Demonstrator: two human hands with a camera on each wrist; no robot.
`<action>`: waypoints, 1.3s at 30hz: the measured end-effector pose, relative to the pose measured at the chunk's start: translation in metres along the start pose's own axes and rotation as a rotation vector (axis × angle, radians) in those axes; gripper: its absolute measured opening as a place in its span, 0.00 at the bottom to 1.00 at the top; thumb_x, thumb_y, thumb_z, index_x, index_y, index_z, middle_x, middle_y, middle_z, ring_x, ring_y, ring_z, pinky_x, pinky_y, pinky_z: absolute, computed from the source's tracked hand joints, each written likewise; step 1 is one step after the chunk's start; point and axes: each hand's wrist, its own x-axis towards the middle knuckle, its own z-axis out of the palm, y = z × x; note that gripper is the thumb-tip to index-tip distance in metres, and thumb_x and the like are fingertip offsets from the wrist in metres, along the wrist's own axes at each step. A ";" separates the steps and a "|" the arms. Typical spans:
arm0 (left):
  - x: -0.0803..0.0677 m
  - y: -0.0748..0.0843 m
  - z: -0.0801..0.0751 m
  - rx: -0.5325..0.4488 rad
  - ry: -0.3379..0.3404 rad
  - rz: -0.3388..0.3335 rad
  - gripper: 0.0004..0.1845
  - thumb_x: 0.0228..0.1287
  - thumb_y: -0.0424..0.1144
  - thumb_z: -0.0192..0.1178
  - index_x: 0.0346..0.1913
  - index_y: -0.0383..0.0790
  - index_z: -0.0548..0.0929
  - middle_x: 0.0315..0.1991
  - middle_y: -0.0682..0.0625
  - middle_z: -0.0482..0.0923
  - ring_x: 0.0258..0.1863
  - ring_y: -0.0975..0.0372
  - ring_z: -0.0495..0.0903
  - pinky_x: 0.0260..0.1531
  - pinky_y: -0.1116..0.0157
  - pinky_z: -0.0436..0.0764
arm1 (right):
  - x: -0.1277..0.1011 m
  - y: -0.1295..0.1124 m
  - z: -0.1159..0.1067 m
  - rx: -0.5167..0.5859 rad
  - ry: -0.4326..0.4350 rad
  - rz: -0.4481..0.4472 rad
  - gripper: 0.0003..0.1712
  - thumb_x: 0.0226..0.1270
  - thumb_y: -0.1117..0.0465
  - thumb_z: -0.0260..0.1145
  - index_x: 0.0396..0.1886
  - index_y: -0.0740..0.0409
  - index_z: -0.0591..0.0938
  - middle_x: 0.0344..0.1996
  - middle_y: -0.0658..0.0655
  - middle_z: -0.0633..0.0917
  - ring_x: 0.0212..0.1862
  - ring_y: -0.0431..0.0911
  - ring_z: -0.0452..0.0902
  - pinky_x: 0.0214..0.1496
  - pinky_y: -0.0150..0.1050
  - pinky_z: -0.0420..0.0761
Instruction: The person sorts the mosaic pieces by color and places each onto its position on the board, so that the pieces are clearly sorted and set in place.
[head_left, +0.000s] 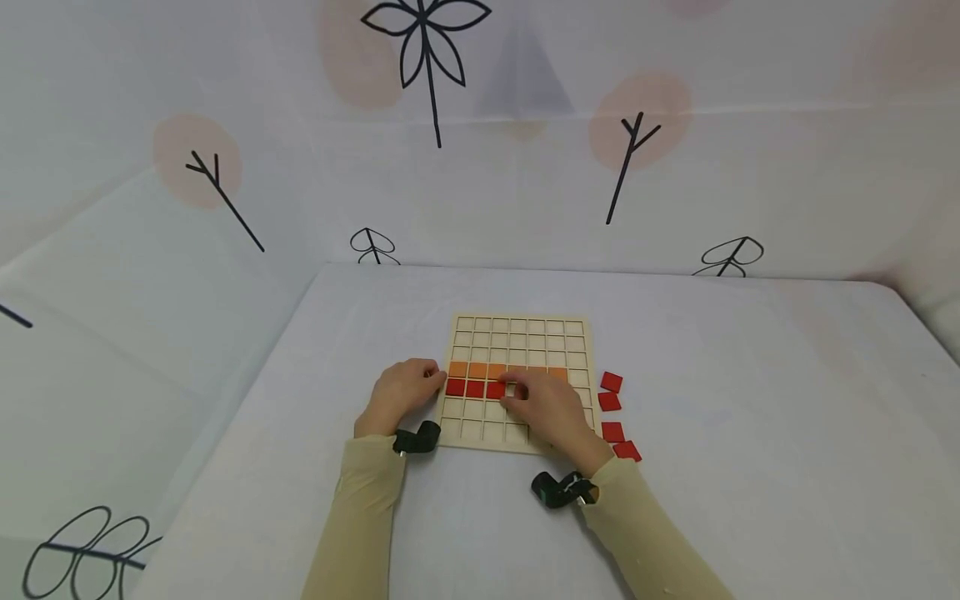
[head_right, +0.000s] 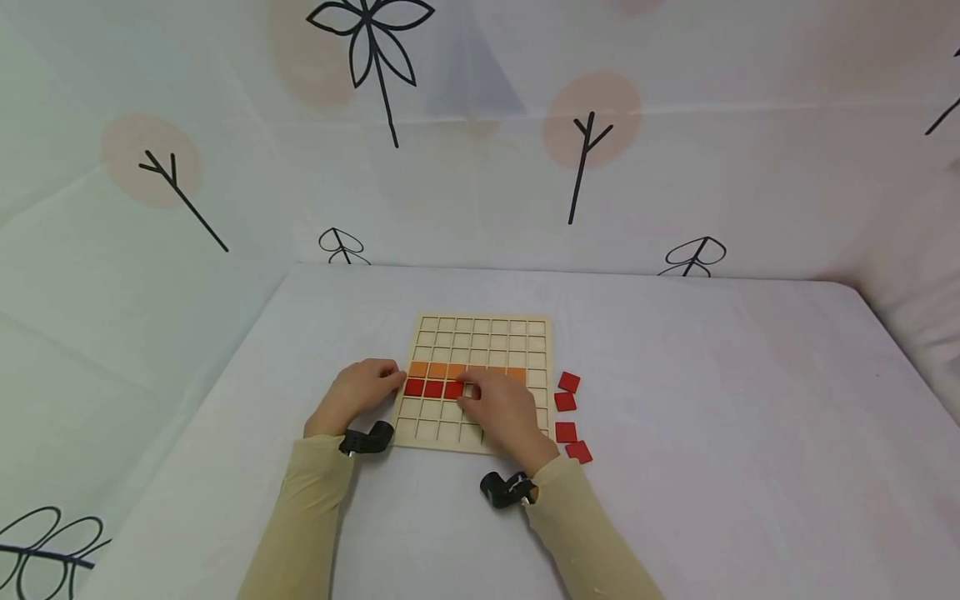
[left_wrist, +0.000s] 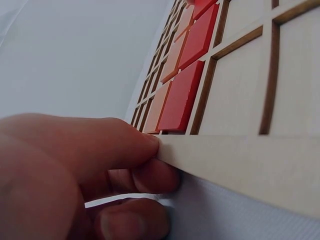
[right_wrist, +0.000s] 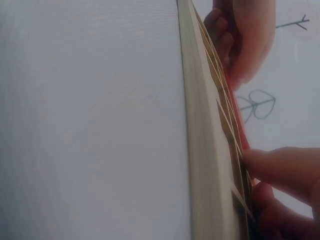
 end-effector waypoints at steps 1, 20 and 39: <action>0.000 0.000 0.000 -0.001 0.000 -0.001 0.12 0.62 0.47 0.50 0.27 0.46 0.77 0.23 0.52 0.72 0.28 0.60 0.69 0.26 0.65 0.65 | 0.000 0.000 0.000 0.001 0.000 -0.001 0.20 0.55 0.54 0.67 0.50 0.45 0.80 0.21 0.46 0.74 0.26 0.41 0.67 0.25 0.35 0.64; 0.000 0.002 0.000 0.014 0.003 0.013 0.12 0.62 0.48 0.50 0.28 0.46 0.77 0.24 0.51 0.72 0.28 0.60 0.69 0.27 0.65 0.65 | -0.002 -0.001 -0.003 -0.002 -0.007 -0.014 0.20 0.56 0.55 0.66 0.51 0.45 0.80 0.21 0.46 0.73 0.26 0.41 0.67 0.25 0.35 0.64; -0.001 0.001 0.001 -0.027 -0.007 -0.013 0.11 0.62 0.47 0.49 0.31 0.47 0.79 0.25 0.52 0.74 0.29 0.59 0.70 0.28 0.64 0.66 | -0.001 0.014 -0.030 0.230 -0.142 -0.032 0.15 0.63 0.52 0.61 0.49 0.44 0.80 0.36 0.44 0.81 0.38 0.41 0.73 0.42 0.37 0.72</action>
